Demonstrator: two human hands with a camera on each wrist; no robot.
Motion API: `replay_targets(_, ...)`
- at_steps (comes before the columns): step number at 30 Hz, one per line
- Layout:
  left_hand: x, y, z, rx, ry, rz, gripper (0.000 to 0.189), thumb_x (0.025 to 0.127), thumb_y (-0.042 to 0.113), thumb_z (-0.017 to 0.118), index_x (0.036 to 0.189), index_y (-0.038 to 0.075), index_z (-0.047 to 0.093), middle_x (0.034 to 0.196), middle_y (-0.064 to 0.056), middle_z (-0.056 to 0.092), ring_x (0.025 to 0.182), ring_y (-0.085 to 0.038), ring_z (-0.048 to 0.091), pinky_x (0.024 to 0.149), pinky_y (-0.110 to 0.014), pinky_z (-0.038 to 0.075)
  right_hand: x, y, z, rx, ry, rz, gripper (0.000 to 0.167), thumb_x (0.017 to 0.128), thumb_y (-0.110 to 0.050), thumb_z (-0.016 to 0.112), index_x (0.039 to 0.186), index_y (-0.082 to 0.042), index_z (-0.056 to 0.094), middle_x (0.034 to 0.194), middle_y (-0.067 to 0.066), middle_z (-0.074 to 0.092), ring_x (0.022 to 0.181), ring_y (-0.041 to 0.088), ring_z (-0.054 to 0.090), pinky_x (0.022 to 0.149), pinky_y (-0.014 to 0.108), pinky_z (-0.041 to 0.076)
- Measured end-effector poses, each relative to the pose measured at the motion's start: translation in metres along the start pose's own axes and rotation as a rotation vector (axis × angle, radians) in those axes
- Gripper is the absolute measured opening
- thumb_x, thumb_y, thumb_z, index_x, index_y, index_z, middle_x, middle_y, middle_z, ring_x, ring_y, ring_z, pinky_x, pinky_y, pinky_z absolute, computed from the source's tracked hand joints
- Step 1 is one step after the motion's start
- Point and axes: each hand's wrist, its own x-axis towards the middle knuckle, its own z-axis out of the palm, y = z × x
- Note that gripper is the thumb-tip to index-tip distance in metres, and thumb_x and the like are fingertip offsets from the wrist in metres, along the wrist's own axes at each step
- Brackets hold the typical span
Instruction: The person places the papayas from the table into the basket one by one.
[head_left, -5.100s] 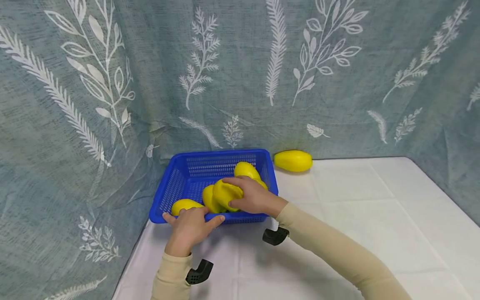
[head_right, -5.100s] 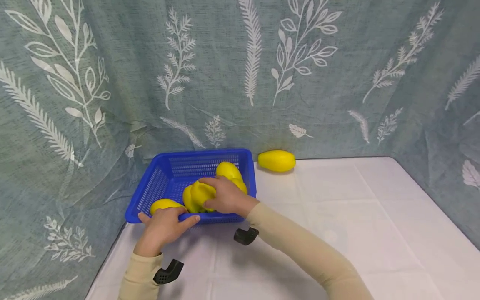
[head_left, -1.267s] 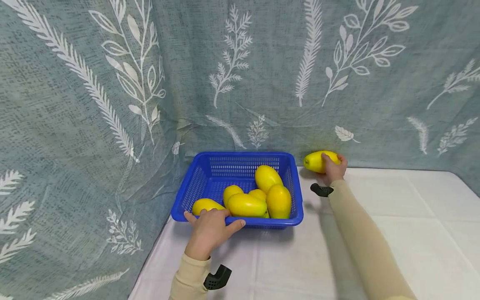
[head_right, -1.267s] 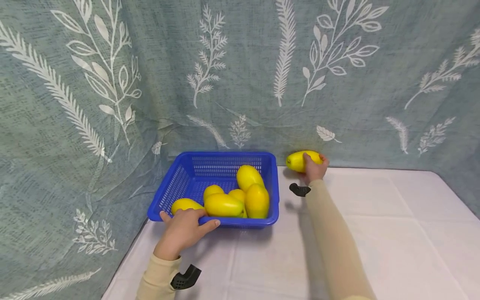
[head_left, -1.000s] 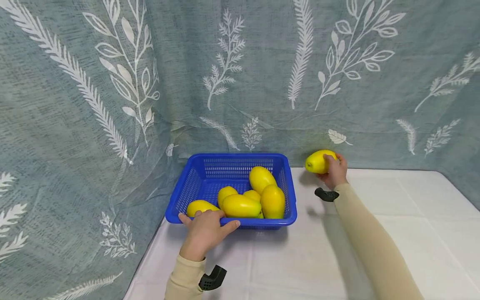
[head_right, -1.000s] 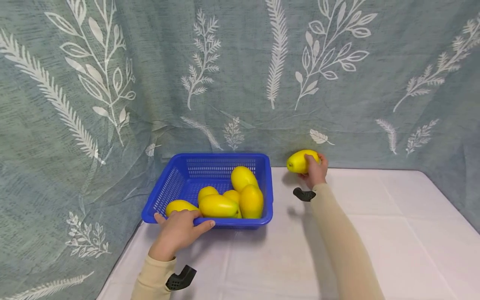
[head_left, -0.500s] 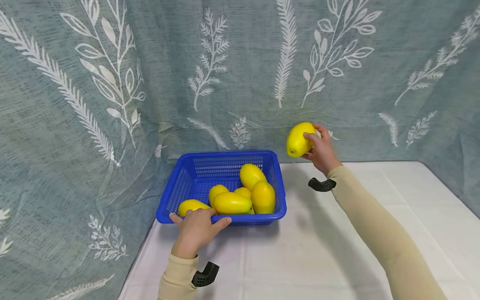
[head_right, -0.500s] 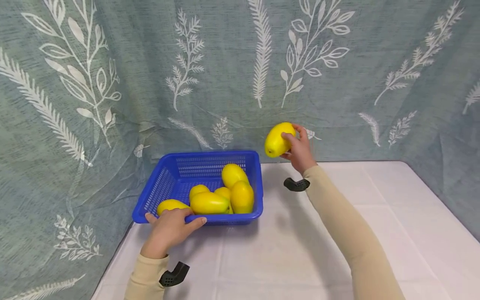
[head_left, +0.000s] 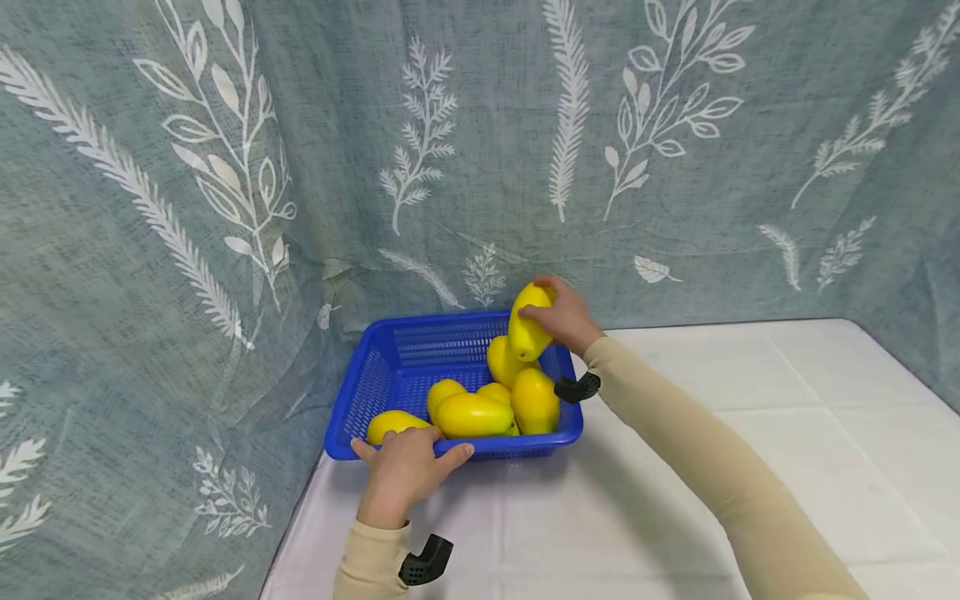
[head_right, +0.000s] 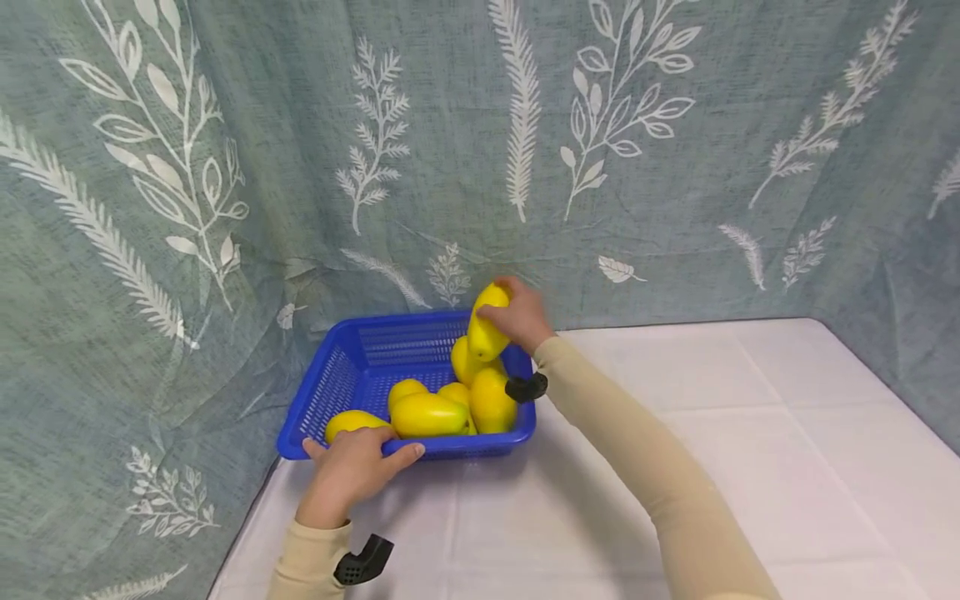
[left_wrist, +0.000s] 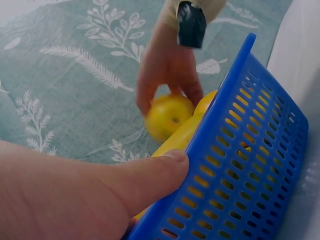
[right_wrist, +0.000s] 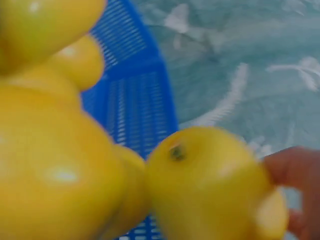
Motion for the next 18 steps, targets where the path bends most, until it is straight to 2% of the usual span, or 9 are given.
replay_targets(4, -0.001, 0.004, 0.004, -0.011, 0.003, 0.005, 0.04, 0.092, 0.057, 0.067, 0.097, 0.019, 0.075, 0.089, -0.007, 0.074, 0.111, -0.053, 0.062, 0.099, -0.094, 0.005, -0.002, 0.0, 0.009, -0.295, 0.0, -0.025, 0.066, 0.096, -0.028, 0.067, 0.155, -0.016, 0.041, 0.154, 0.031, 0.033, 0.131, 0.044, 0.052, 0.102, 0.051, 0.054)
replay_targets(6, -0.001, 0.006, 0.005, -0.013, 0.007, 0.006, 0.039, 0.092, 0.057, 0.067, 0.098, 0.019, 0.075, 0.09, -0.007, 0.074, 0.112, -0.053, 0.061, 0.099, -0.094, 0.005, -0.003, 0.0, 0.011, -0.368, -0.01, -0.026, 0.067, 0.096, -0.03, 0.066, 0.156, -0.017, 0.04, 0.157, 0.033, 0.028, 0.131, 0.046, 0.051, 0.104, 0.053, 0.053)
replay_targets(10, -0.002, 0.006, 0.003, -0.006, 0.014, -0.005, 0.039, 0.092, 0.056, 0.067, 0.1, 0.019, 0.076, 0.092, -0.008, 0.075, 0.114, -0.053, 0.061, 0.1, -0.094, 0.005, -0.004, -0.002, 0.012, -0.4, -0.04, -0.032, 0.07, 0.096, -0.032, 0.065, 0.158, -0.017, 0.037, 0.16, 0.033, 0.024, 0.137, 0.046, 0.047, 0.109, 0.053, 0.05)
replay_targets(14, -0.004, 0.004, 0.001, 0.003, 0.016, -0.014, 0.041, 0.092, 0.056, 0.067, 0.105, 0.019, 0.076, 0.096, -0.01, 0.075, 0.116, -0.054, 0.06, 0.1, -0.094, 0.004, -0.004, -0.002, 0.011, -0.407, -0.088, -0.048, 0.072, 0.098, -0.036, 0.064, 0.16, -0.016, 0.034, 0.161, 0.026, 0.034, 0.149, 0.047, 0.033, 0.117, 0.054, 0.041)
replay_targets(18, -0.007, 0.002, 0.002, 0.004, 0.004, -0.022, 0.042, 0.092, 0.057, 0.067, 0.109, 0.019, 0.076, 0.1, -0.012, 0.076, 0.118, -0.054, 0.059, 0.099, -0.094, 0.005, -0.008, -0.001, 0.014, -0.404, -0.116, -0.05, 0.073, 0.098, -0.038, 0.063, 0.16, -0.013, 0.033, 0.157, 0.021, 0.045, 0.147, 0.044, 0.037, 0.118, 0.052, 0.04)
